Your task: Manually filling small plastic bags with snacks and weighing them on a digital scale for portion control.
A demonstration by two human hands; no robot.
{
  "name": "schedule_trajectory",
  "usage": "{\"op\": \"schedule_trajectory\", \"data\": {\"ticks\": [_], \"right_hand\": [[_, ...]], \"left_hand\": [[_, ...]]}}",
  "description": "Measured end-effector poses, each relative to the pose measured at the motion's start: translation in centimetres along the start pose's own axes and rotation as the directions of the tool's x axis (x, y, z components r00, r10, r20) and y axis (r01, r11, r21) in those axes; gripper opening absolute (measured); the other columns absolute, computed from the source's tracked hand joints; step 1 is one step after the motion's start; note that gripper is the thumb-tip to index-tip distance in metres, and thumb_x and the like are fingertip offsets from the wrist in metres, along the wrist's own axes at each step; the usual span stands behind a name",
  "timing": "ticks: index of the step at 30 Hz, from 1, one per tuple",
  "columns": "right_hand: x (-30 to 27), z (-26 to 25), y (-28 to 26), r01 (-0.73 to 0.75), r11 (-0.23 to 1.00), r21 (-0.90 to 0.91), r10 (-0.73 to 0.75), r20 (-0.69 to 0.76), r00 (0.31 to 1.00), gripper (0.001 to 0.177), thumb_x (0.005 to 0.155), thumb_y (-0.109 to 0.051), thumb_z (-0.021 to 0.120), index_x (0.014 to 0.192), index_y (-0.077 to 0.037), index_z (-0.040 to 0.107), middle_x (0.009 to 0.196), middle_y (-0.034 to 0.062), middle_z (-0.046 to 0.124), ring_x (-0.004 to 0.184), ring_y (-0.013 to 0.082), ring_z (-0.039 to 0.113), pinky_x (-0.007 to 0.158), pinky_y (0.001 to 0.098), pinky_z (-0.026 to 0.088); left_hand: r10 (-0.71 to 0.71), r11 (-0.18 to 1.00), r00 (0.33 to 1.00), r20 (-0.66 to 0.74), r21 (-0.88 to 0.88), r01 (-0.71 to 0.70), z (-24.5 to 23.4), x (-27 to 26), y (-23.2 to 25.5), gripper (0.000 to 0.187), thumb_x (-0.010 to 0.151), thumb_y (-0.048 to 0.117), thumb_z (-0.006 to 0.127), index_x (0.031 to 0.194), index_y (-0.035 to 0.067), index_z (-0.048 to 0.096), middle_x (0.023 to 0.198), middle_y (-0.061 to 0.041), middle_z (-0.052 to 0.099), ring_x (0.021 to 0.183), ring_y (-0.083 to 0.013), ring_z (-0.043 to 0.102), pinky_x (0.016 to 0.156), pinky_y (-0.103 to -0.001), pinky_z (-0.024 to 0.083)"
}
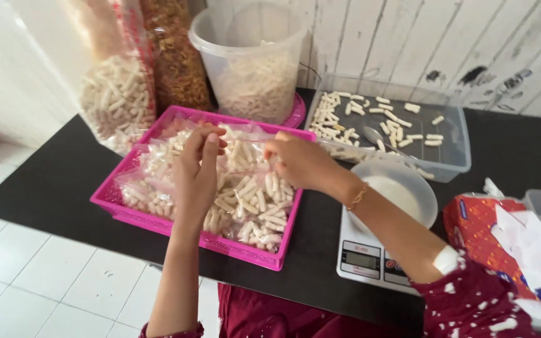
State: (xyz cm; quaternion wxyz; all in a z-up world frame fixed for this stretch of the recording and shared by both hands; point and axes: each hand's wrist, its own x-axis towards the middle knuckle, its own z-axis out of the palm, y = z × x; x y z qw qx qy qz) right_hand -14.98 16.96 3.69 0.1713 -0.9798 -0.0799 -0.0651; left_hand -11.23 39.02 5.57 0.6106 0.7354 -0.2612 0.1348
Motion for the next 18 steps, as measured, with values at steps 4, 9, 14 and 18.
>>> {"op": "schedule_trajectory", "data": {"ticks": [4, 9, 14, 18], "right_hand": [[-4.8, -4.5, 1.2, -0.027, 1.0, 0.0, 0.027, -0.132, 0.991, 0.034, 0.086, -0.017, 0.064, 0.12, -0.019, 0.059, 0.107, 0.0131, 0.062, 0.094, 0.0385, 0.069, 0.079, 0.0522, 0.055], [-16.1, -13.4, 2.3, -0.354, 0.935, 0.033, 0.35, -0.263, 0.899, 0.028, 0.089, -0.019, 0.064, 0.117, -0.017, 0.068, 0.124, 0.0006, 0.067, 0.087, 0.014, 0.07, 0.082, 0.0322, 0.049], [-29.2, -16.4, 11.8, -0.697, 0.714, 0.061, 0.657, -0.402, 0.638, 0.02, 0.094, -0.027, 0.067, 0.111, -0.018, 0.072, 0.1, -0.0019, 0.073, 0.088, 0.0141, 0.066, 0.078, 0.032, 0.047], [-38.9, -14.5, 19.4, -0.9, 0.426, -0.095, 0.876, -0.206, 0.436, 0.038, 0.094, -0.032, 0.052, 0.111, -0.007, 0.076, 0.11, 0.027, 0.074, 0.112, 0.0466, 0.066, 0.097, 0.0542, 0.049]], "left_hand": [[0.129, 0.992, 0.988, 0.081, -0.012, -0.129, 3.3, 1.2, 2.6, 0.021, 0.107, 0.025, 0.052, 0.113, 0.017, 0.07, 0.091, -0.005, 0.071, 0.087, -0.0194, 0.071, 0.084, -0.034, 0.054], [0.531, 0.824, 0.764, 0.365, -0.012, -0.567, 11.2, 2.7, 9.7, 0.012, 0.104, 0.022, 0.052, 0.106, 0.012, 0.059, 0.092, -0.003, 0.064, 0.083, -0.022, 0.063, 0.072, -0.038, 0.045], [0.642, 0.719, 0.594, 0.486, -0.113, -0.685, 25.2, 2.3, 13.1, 0.015, 0.097, 0.026, 0.058, 0.096, 0.012, 0.062, 0.087, -0.01, 0.069, 0.071, -0.033, 0.066, 0.056, -0.05, 0.045], [0.635, 0.692, 0.483, 0.603, -0.166, -0.702, 35.7, -1.4, 15.1, 0.021, 0.095, 0.033, 0.056, 0.091, 0.014, 0.065, 0.078, -0.01, 0.067, 0.076, -0.0381, 0.071, 0.065, -0.052, 0.055]]}}
